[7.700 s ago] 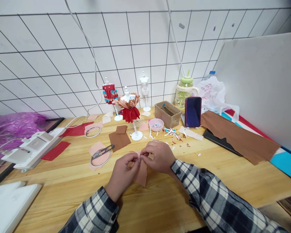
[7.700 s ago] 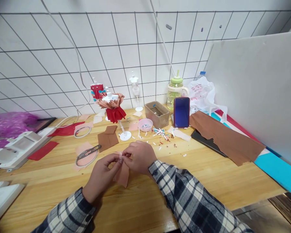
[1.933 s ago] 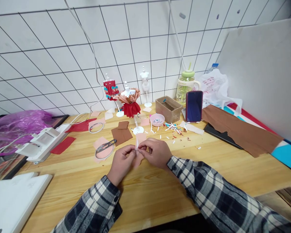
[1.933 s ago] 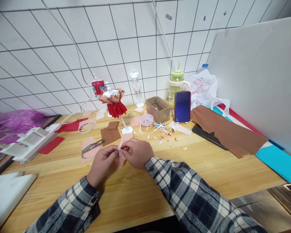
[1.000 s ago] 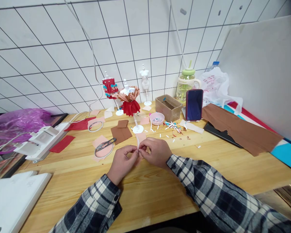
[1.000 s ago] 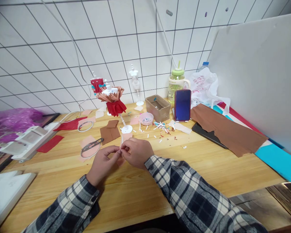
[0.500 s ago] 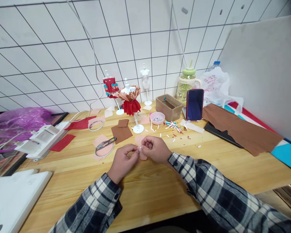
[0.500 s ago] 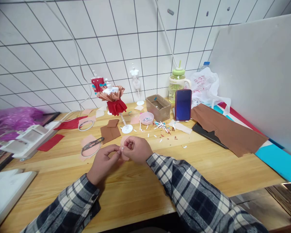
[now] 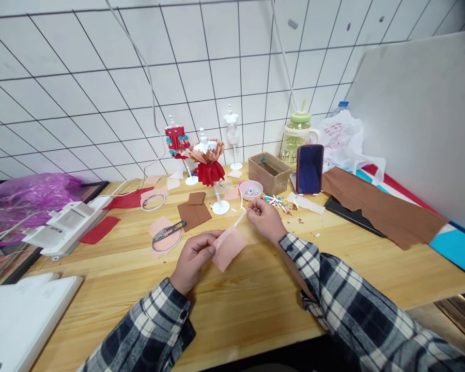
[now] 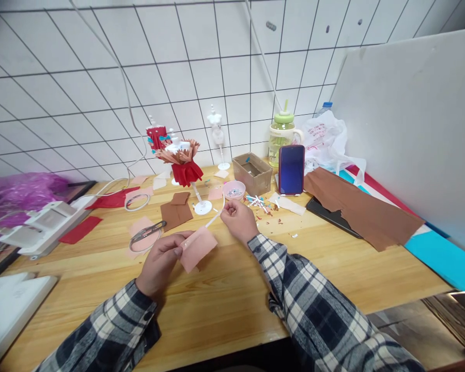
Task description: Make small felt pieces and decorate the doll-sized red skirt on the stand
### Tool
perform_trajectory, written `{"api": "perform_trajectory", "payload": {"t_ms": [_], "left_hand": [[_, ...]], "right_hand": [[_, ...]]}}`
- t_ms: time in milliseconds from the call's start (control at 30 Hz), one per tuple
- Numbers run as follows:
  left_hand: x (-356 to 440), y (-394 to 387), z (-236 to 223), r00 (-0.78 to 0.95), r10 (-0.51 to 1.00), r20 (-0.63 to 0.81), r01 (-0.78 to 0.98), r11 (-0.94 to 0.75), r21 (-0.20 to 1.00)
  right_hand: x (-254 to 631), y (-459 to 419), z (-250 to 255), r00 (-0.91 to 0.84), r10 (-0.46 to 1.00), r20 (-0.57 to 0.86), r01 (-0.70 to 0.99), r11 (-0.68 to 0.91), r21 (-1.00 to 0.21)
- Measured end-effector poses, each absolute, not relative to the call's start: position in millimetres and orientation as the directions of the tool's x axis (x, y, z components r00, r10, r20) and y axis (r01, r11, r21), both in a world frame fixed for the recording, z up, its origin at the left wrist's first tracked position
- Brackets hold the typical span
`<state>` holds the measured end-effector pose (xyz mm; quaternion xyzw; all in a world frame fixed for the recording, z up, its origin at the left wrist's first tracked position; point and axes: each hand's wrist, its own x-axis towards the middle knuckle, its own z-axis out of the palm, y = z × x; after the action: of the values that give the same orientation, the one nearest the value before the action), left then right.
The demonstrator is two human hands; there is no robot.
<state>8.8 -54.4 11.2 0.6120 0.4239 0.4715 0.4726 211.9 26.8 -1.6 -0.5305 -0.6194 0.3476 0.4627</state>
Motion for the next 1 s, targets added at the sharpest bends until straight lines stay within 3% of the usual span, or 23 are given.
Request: {"api": "perform_trajectory", "payload": {"t_ms": [200, 367, 467, 533, 633, 700, 900, 1000], "left_hand": [[5.4, -53.3, 19.4, 0.132, 0.990, 0.039, -0.240, -0.006, 0.971], [-11.4, -51.5, 29.5, 0.208, 0.970, -0.126, -0.225, 0.173, 0.959], [-18.0, -51.7, 31.0, 0.227, 0.956, -0.187, -0.158, 0.226, 0.961], [-19.1, -52.3, 31.3, 0.249, 0.946, -0.207, -0.128, 0.244, 0.961], [-18.9, -52.9, 31.9, 0.270, 0.937, -0.223, -0.113, 0.261, 0.959], [-19.5, -52.5, 32.6, 0.264, 0.937, -0.228, -0.129, 0.269, 0.955], [-23.8, -50.8, 32.1, 0.280, 0.923, -0.265, -0.198, 0.326, 0.924], [-24.1, -50.9, 30.2, 0.281, 0.921, -0.268, -0.216, 0.333, 0.918]], "right_hand": [[235.0, 38.9, -4.2, 0.078, 0.972, 0.223, 0.601, 0.133, -0.788], [253.2, 41.1, -5.9, -0.094, 0.955, 0.282, 0.711, 0.263, -0.652], [246.0, 33.0, 1.0, -0.133, 0.912, 0.388, 0.594, 0.387, -0.705], [233.3, 22.3, 5.5, -0.288, 0.889, 0.355, 0.339, 0.441, -0.831], [213.2, 5.4, 6.4, -0.662, 0.742, 0.107, 0.013, 0.155, -0.988], [205.6, -0.9, 4.6, -0.765, 0.643, 0.031, -0.007, 0.039, -0.999], [210.4, 4.5, 11.1, -0.788, 0.604, 0.122, 0.048, 0.257, -0.965], [211.4, 4.5, 14.3, -0.818, 0.568, 0.092, -0.002, 0.157, -0.988]]}}
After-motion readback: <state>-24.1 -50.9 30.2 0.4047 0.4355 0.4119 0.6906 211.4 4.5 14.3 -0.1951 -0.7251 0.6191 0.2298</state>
